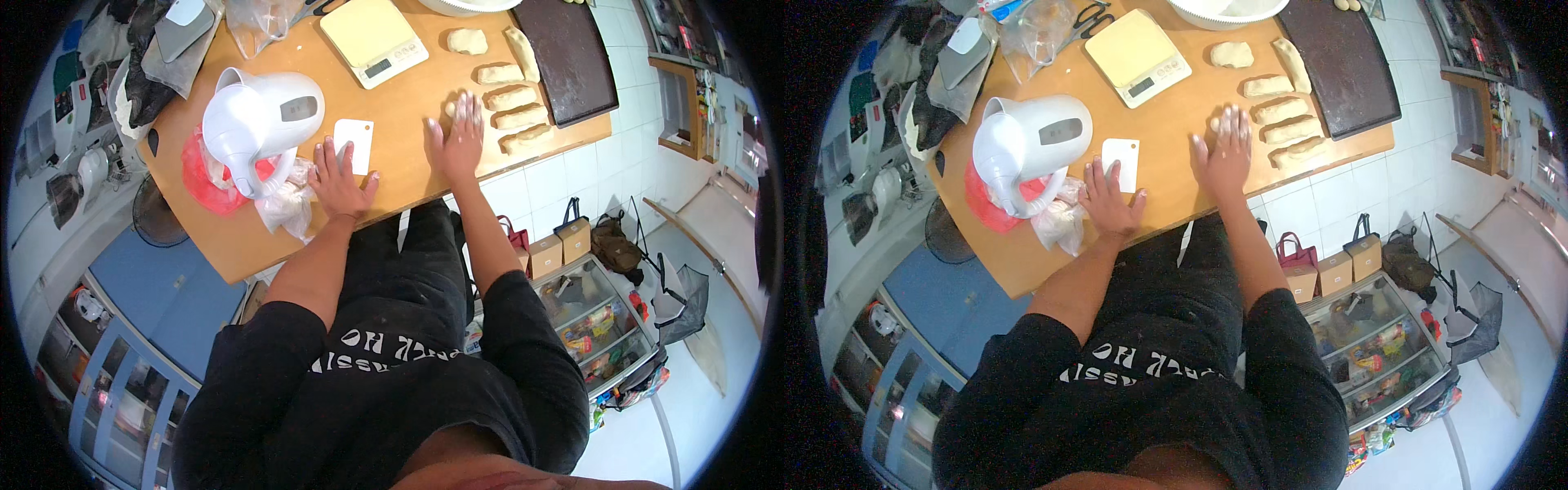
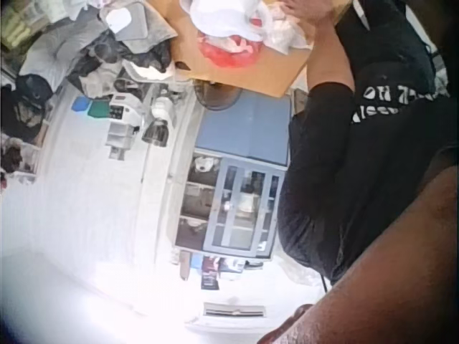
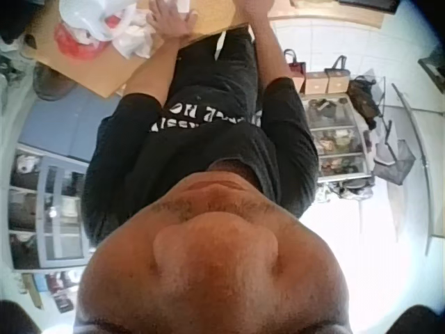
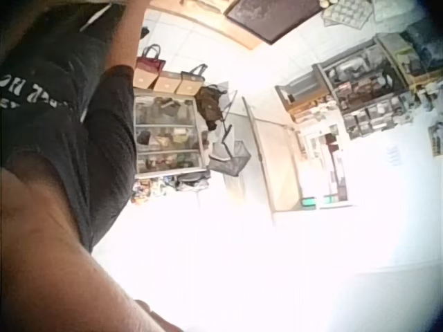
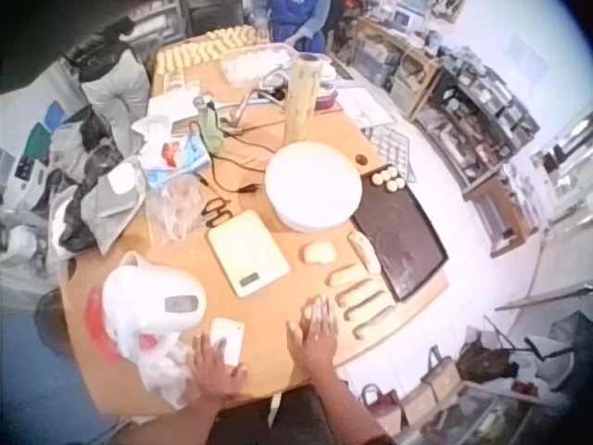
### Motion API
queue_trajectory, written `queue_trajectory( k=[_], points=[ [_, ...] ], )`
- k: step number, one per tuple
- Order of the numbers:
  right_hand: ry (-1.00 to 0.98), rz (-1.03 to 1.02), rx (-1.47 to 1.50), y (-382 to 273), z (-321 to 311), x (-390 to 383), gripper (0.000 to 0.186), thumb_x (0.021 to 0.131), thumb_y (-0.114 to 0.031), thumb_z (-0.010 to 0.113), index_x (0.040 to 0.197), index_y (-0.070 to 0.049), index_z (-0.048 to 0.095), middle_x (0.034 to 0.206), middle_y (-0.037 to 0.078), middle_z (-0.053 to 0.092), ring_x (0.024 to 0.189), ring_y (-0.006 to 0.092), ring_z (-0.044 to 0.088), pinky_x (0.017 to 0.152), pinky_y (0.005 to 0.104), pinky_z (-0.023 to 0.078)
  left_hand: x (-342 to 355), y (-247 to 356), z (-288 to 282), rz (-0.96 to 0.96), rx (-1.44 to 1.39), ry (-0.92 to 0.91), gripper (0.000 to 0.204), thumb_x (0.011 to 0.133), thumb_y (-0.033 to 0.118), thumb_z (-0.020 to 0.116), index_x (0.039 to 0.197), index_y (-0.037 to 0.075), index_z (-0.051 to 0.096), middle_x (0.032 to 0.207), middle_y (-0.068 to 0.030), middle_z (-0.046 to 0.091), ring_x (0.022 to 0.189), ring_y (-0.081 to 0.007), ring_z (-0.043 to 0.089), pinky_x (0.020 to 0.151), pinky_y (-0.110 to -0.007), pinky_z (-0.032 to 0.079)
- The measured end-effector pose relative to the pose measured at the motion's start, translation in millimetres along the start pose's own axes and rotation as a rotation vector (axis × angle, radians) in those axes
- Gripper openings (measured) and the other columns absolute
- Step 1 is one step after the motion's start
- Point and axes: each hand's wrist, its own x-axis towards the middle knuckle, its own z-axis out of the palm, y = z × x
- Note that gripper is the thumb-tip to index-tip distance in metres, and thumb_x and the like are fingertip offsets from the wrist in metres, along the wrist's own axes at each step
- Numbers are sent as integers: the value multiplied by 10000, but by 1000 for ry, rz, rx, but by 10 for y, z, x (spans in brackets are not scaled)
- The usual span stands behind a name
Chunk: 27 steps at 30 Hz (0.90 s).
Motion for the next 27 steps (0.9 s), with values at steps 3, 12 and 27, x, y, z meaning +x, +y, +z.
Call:
queue_trajectory(
  k=[3,12,27],
  points=[
    [-46,-27,-22,-153,112,238,827,937,-484,638,1503,65,389,1560,275,395,1465,439,354,1203,539,282,17,4,22,11,21,6,837,804,525,678,1502,140,426,1646,-198,248,1521,-398,199,1114,-672,206],
    [-85,54,3,-103,-13,-143,818,953,-500,611,1511,56,391,1575,287,368,1475,432,344,1205,549,257,-24,-24,25,-34,-31,-13,843,815,547,665,1535,194,406,1682,-149,202,1548,-354,154,1162,-627,135],
    [-74,72,-44,-190,24,-2,726,960,-472,603,1525,-48,436,1593,210,385,1482,436,323,1205,580,223,-19,-33,5,-25,-53,36,874,775,515,713,1512,147,419,1653,-163,267,1523,-370,221,1141,-634,192]
  ],
)
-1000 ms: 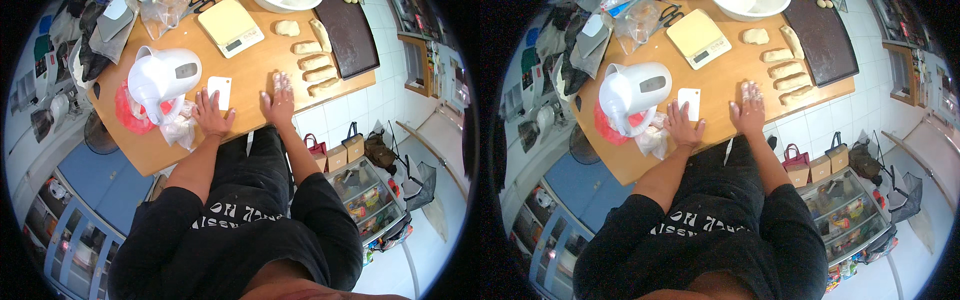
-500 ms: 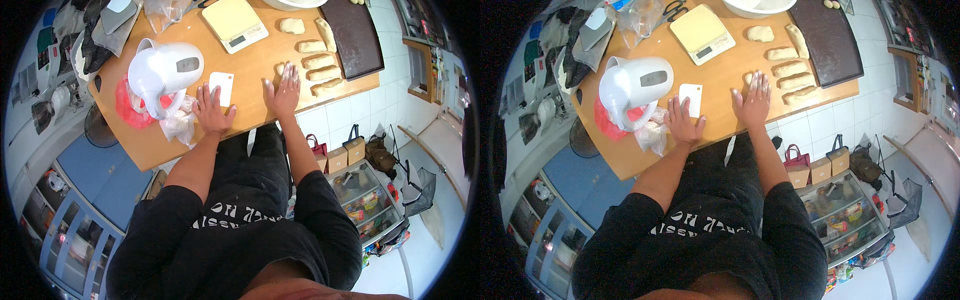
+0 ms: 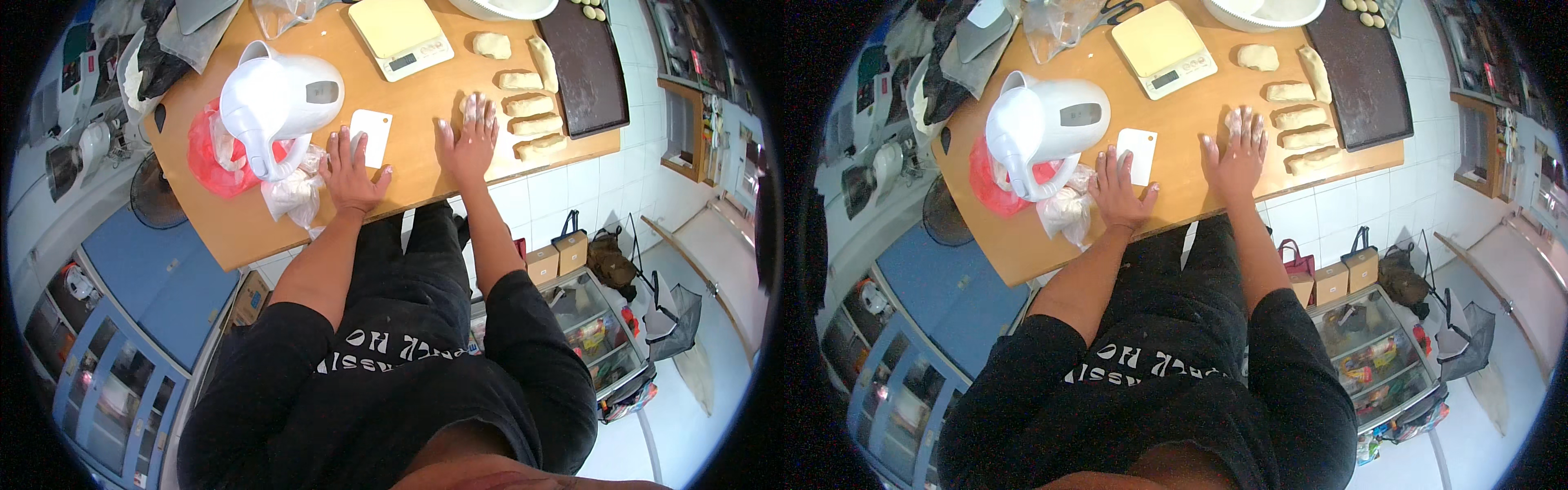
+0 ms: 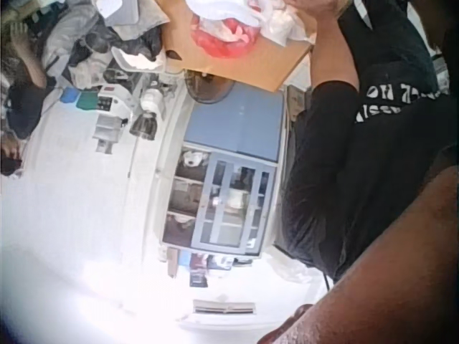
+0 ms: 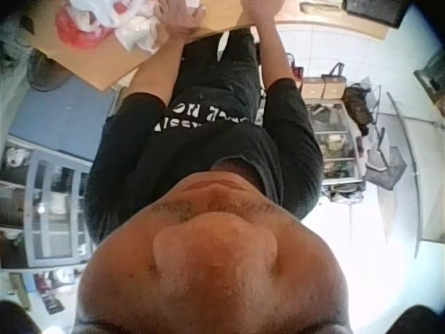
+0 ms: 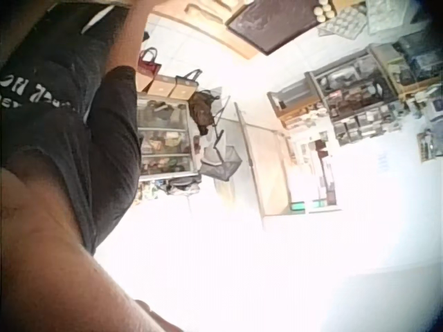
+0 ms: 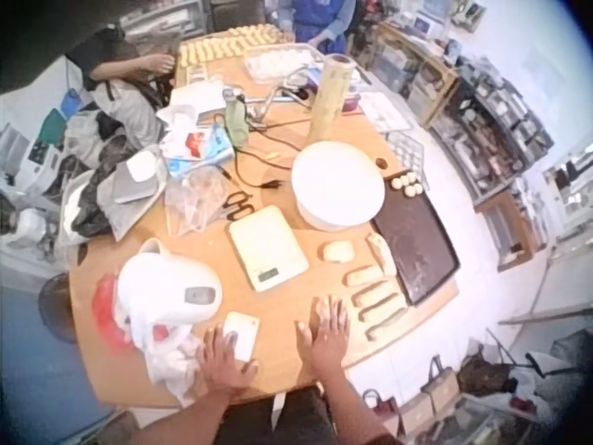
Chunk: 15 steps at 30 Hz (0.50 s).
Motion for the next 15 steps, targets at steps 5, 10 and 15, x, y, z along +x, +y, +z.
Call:
queue_trajectory(
  k=[5,10,15],
  points=[
    [-26,-163,21,-135,118,101,684,954,-478,604,1484,-58,496,1585,216,395,1482,435,323,1205,576,227,19,-16,-3,20,8,5,876,761,500,727,1500,134,431,1644,-169,287,1512,-378,252,1132,-622,211],
    [-110,-108,-94,-2,15,-166,711,941,-477,606,1497,-53,480,1590,231,384,1489,436,313,1199,577,231,-18,-38,6,21,-29,57,841,764,489,723,1474,122,462,1637,-162,302,1509,-376,259,1130,-610,217],
    [70,-20,-56,-83,90,259,733,945,-490,601,1513,-51,453,1602,231,360,1481,451,316,1193,583,235,9,-42,18,17,-23,51,843,753,493,735,1465,126,473,1632,-149,314,1512,-354,258,1143,-591,212]
  ],
)
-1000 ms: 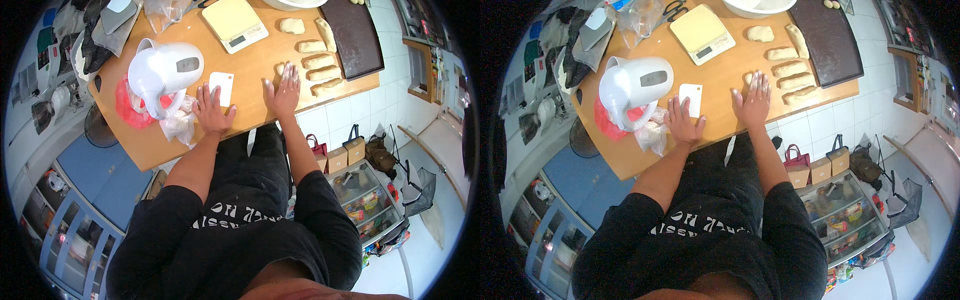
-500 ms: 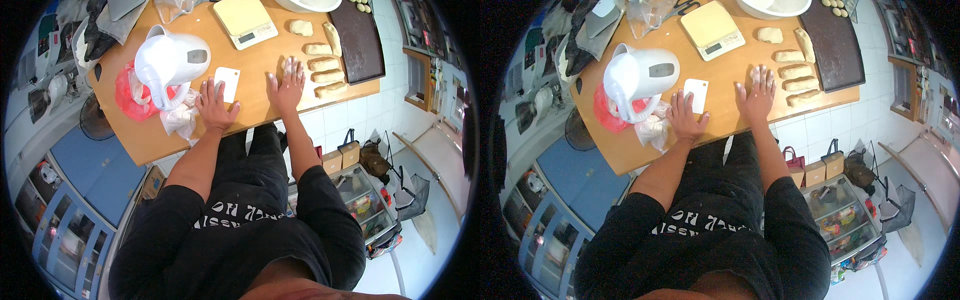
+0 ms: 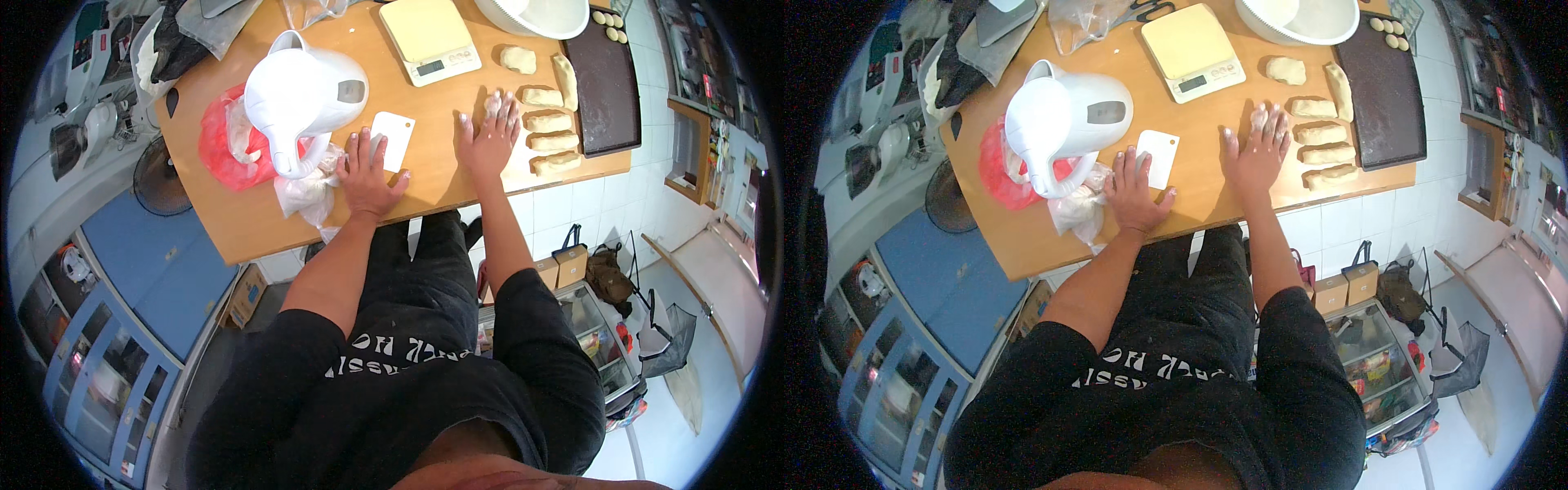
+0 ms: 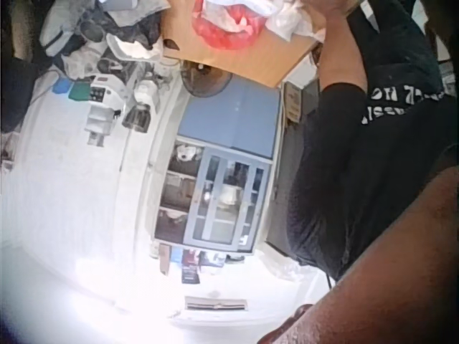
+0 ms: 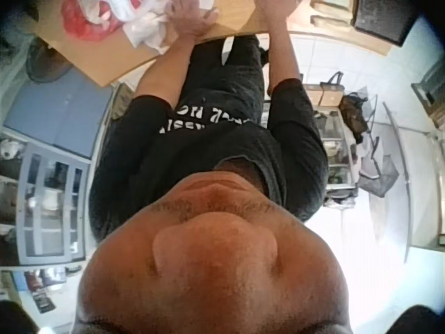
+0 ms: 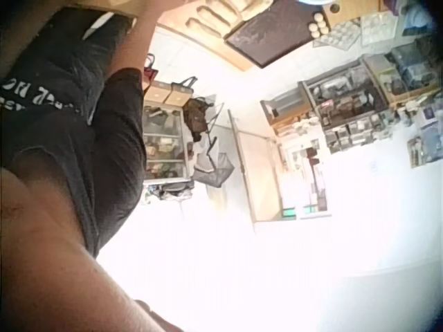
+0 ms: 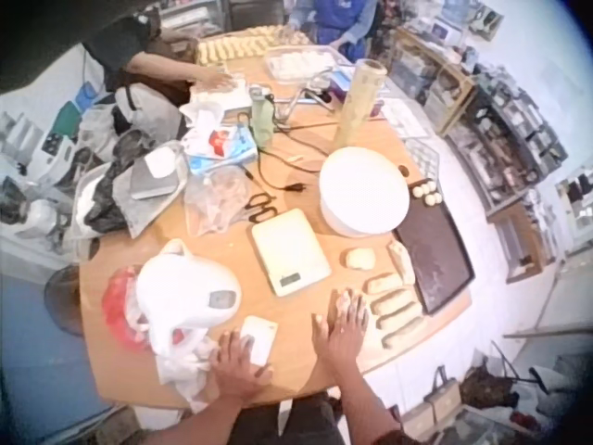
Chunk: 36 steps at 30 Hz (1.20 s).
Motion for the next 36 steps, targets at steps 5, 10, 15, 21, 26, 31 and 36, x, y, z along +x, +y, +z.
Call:
queue_trajectory(
  k=[5,10,15,21,26,31,36],
  points=[
    [-115,-272,22,-200,34,-109,662,942,-461,620,1463,-64,525,1569,190,429,1461,451,351,1180,579,277,19,11,-28,-22,2,-24,847,736,495,746,1455,130,487,1625,-134,328,1515,-328,259,1153,-573,206],
    [-80,-317,193,38,-31,-688,548,923,-238,682,1404,-18,539,1555,191,441,1442,450,373,1148,555,329,3,1,-45,-20,-44,13,812,734,457,747,1436,125,506,1613,-137,343,1501,-330,278,1156,-561,203],
    [188,-8,195,-73,-49,-240,519,966,-232,626,1426,-19,514,1424,273,509,1339,478,439,1135,573,341,7,-11,-66,-14,-58,31,785,747,456,734,1423,120,519,1601,-139,363,1489,-335,298,1147,-559,219],
    [-291,-394,115,-248,130,-352,560,1011,-237,543,1504,1,426,1593,246,360,1505,399,296,1211,548,257,43,-29,-25,-2,-34,6,760,761,469,719,1415,129,531,1598,-143,369,1487,-339,306,1145,-567,220],
    [-163,-122,72,58,79,-613,625,1024,-248,511,1555,23,324,1616,243,323,1510,402,284,1231,538,209,3,-27,-26,-26,-39,26,750,768,482,711,1409,130,540,1597,-151,371,1485,-344,312,1139,-572,223],
    [-71,-101,-87,-294,190,-125,588,1028,-219,490,1533,49,352,1607,256,329,1497,421,298,1221,538,234,4,-18,-15,8,-34,26,723,798,448,685,1422,122,522,1592,-154,383,1481,-352,319,1135,-572,219],
    [-243,-219,68,-105,94,-714,603,1022,-218,512,1527,66,346,1591,263,354,1487,431,317,1217,534,247,-19,-43,26,1,-33,54,718,802,434,679,1424,114,516,1594,-156,381,1480,-351,321,1138,-574,211]
  ],
)
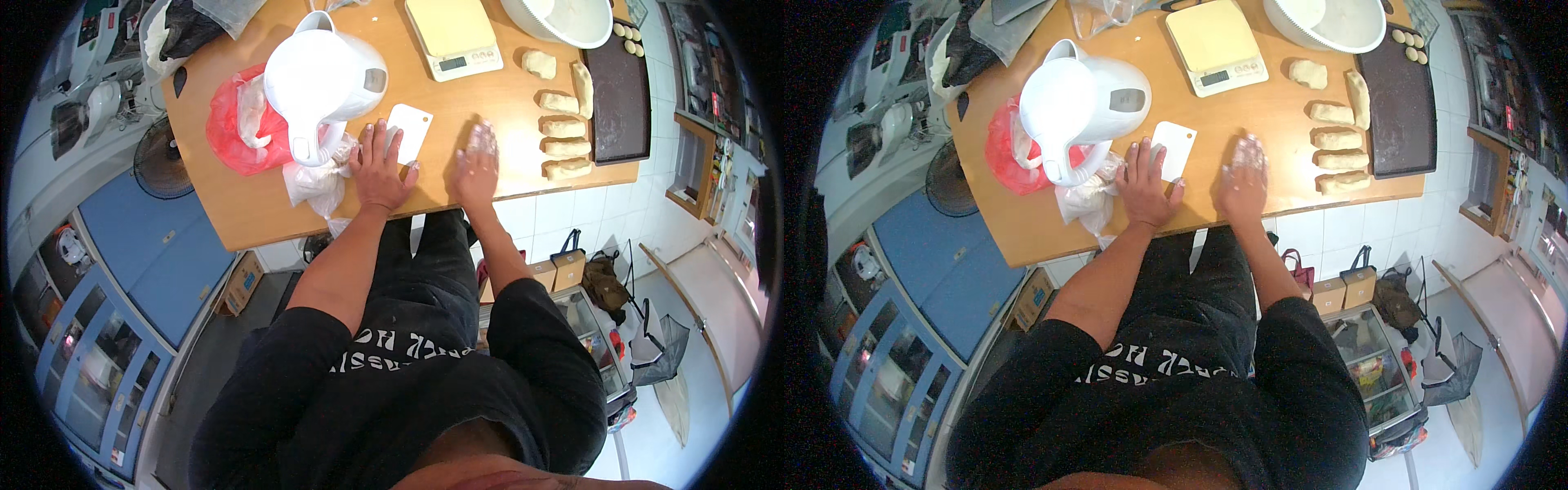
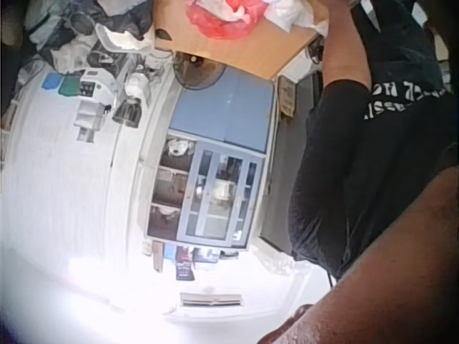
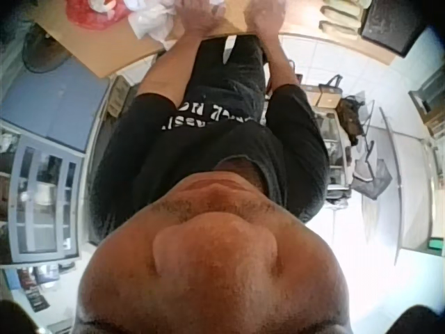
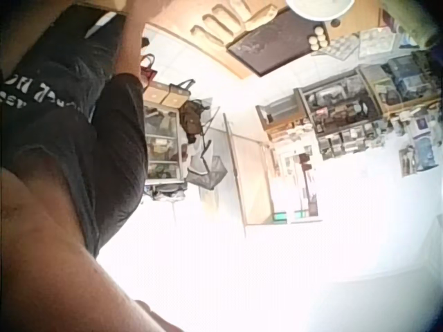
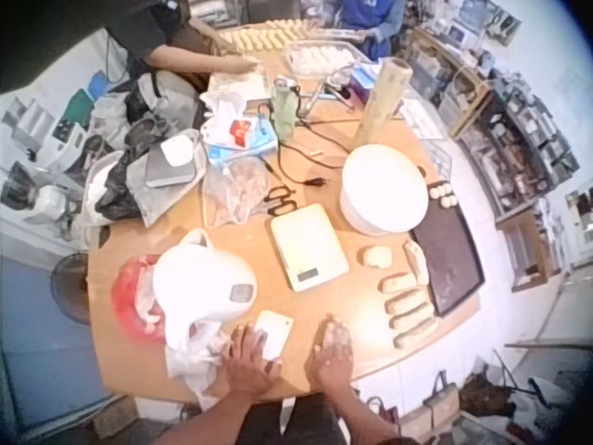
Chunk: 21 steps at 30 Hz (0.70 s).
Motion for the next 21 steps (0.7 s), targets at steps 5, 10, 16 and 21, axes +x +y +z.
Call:
queue_trajectory(
  k=[5,10,16,21],
  points=[
    [226,212,-97,179,-74,267,582,1024,-202,512,1510,84,365,1594,280,332,1483,455,300,1216,525,252,-28,-12,9,20,-22,43,715,804,424,675,1428,114,512,1589,-157,390,1480,-350,319,1145,-568,198],
    [195,71,-191,-71,-33,589,508,1021,-182,502,1461,67,458,1591,262,351,1475,455,318,1214,529,258,7,18,-3,17,-8,16,687,804,402,670,1413,112,538,1580,-167,401,1479,-349,320,1155,-542,193],
    [202,74,15,82,-13,-170,563,975,-149,595,1474,58,438,1558,265,406,1444,441,390,1179,523,334,-29,-26,38,16,-34,72,671,804,391,669,1400,106,551,1576,-163,409,1462,-358,351,1149,-550,209],
    [370,69,-80,429,-24,619,548,979,-208,649,1430,54,482,1512,257,464,1401,430,449,1150,517,380,30,44,-34,42,-24,82,661,806,388,672,1387,94,558,1554,-180,432,1445,-370,375,1129,-563,238]
  ],
)
